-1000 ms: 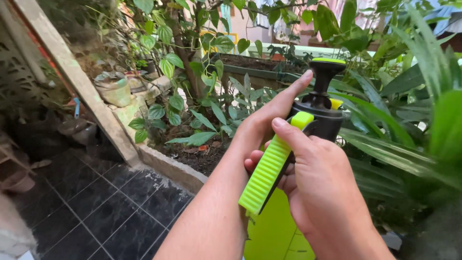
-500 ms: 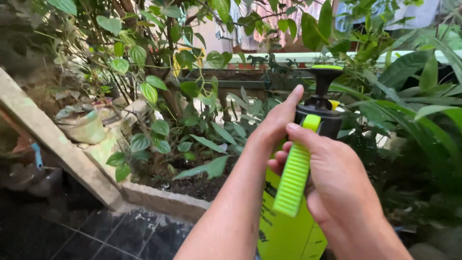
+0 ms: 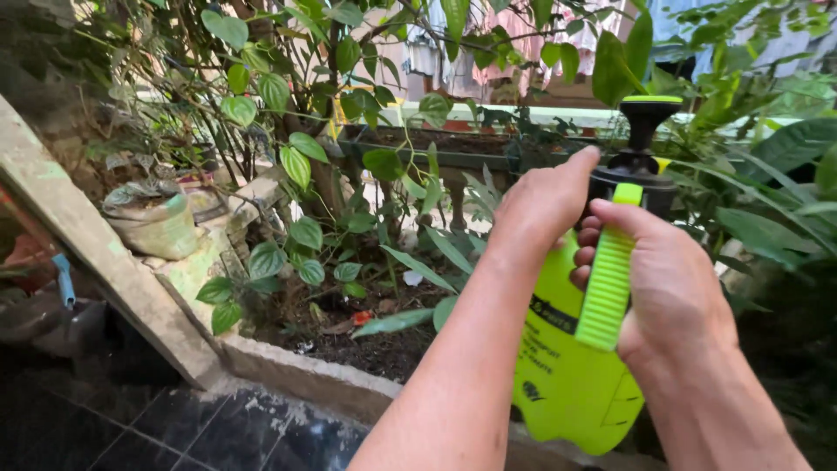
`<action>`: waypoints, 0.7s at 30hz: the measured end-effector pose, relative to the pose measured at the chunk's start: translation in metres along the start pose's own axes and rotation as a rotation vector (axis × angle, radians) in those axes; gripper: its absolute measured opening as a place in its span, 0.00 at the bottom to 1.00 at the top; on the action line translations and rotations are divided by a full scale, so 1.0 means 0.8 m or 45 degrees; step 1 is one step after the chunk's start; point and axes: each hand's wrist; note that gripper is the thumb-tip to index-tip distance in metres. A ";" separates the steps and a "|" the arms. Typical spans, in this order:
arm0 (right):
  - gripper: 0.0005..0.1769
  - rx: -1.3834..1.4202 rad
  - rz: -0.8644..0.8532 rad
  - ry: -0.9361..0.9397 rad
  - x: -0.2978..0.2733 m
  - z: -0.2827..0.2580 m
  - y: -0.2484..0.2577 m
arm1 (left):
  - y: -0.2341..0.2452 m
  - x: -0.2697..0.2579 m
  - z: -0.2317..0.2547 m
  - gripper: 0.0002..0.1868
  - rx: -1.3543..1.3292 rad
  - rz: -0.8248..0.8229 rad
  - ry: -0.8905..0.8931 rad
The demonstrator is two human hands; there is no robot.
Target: The recorder is using a manual pressure sprayer to apply liquid to various potted plants in a home garden area.
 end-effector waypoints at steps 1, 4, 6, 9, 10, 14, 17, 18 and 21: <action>0.08 -0.021 -0.011 0.031 0.011 0.003 -0.003 | 0.009 -0.003 0.008 0.45 -0.165 -0.164 0.166; 0.10 -0.043 -0.023 0.086 0.040 0.011 -0.012 | 0.011 -0.003 0.003 0.44 -0.397 -0.349 0.156; 0.11 -0.050 0.005 0.123 0.064 0.021 -0.014 | 0.014 -0.002 0.008 0.44 -0.366 -0.380 0.131; 0.11 -0.058 0.023 0.171 0.077 0.025 -0.032 | 0.008 0.009 0.008 0.44 -0.202 -0.351 -0.072; 0.12 -0.064 0.012 0.171 0.076 0.025 -0.039 | 0.003 0.012 0.006 0.43 -0.075 -0.282 -0.237; 0.08 -0.091 0.080 0.277 0.115 0.042 -0.043 | -0.001 0.034 0.005 0.37 -0.001 -0.358 -0.184; 0.09 -0.186 0.161 0.214 0.119 0.043 -0.057 | -0.006 0.045 0.002 0.34 0.043 -0.117 -0.056; 0.10 -0.161 0.113 0.196 0.123 0.044 -0.059 | -0.009 0.049 -0.001 0.33 0.040 -0.084 -0.064; 0.11 -0.132 0.084 0.202 0.136 0.049 -0.068 | -0.015 0.064 -0.007 0.33 -0.003 -0.045 -0.057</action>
Point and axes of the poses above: each hand's wrist, its own x-axis towards the middle knuckle, its own y-axis out of the back of the hand, z = x × y, and after that the axes turned 14 degrees about z, right-handed
